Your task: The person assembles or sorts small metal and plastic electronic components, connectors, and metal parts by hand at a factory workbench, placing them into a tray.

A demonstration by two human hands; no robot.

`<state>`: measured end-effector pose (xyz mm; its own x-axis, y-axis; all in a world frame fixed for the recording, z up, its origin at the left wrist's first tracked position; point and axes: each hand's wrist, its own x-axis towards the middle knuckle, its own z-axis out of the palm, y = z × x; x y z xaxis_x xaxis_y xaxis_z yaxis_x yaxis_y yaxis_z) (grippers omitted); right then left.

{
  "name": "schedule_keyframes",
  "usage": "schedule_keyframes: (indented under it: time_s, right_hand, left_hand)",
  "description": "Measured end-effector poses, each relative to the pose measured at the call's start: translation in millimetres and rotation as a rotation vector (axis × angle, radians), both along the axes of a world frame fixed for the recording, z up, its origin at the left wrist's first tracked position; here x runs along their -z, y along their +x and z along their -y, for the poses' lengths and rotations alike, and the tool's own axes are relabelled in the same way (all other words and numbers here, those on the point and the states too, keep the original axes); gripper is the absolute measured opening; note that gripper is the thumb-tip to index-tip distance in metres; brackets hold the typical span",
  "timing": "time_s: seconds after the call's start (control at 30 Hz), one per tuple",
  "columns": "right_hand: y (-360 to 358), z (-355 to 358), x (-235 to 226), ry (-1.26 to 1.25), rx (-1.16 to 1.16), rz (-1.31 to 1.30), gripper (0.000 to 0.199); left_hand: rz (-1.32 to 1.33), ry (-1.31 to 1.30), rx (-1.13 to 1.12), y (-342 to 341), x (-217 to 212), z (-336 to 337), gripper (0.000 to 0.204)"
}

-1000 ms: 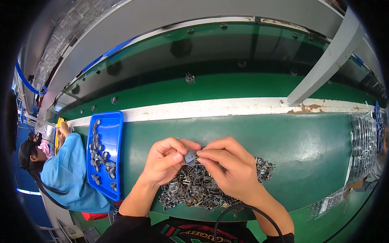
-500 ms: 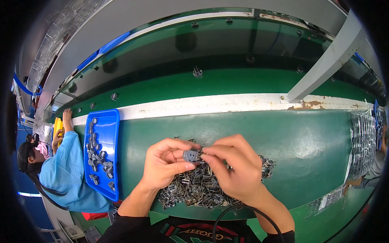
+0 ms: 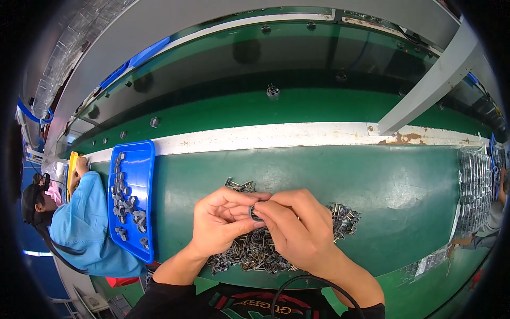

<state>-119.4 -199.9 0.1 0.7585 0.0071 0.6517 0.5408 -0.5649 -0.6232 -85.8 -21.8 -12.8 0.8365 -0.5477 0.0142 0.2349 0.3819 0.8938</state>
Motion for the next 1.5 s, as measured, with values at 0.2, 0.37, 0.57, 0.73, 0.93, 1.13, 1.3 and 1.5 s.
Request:
schedule_keyframes:
  time_s: [0.2,0.37,0.57,0.73,0.93,1.13,1.3,1.5]
  right_hand:
    - [3.1,0.0,4.0,-0.047,0.014,0.042,0.032]
    - [14.4,29.9,-18.2,0.092,-0.088,-0.334,0.031]
    - [13.2,89.3,-14.8,-0.261,0.096,-0.535,0.011]
    - [6.5,87.8,-13.1,-0.452,-0.092,-0.717,0.015]
    - [8.9,80.9,-15.4,-0.570,-0.172,-0.698,0.010]
    - [7.5,66.8,-16.2,-0.231,0.020,-0.637,0.006]
    - [8.8,54.5,-15.3,-0.212,0.038,-0.458,0.008]
    - [6.9,49.4,-6.7,0.078,-0.024,-0.604,0.015]
  left_hand:
    - [-0.051,0.038,-0.033,5.7,-6.6,-5.1,0.027]
    - [-0.033,0.243,-0.117,34.1,-7.7,-8.4,0.019]
    - [0.516,0.868,-0.509,140.7,9.0,-5.4,0.017]
    - [0.670,1.178,-0.662,212.0,32.6,-11.1,0.020]
    - [0.860,1.318,-0.739,199.8,29.5,-32.1,0.024]
    - [0.581,1.651,-0.703,101.7,-18.9,-126.6,0.022]
    - [0.362,1.997,-0.777,75.2,-32.4,-242.0,0.030]
    - [0.813,1.944,-0.685,144.7,13.5,-316.5,0.036]
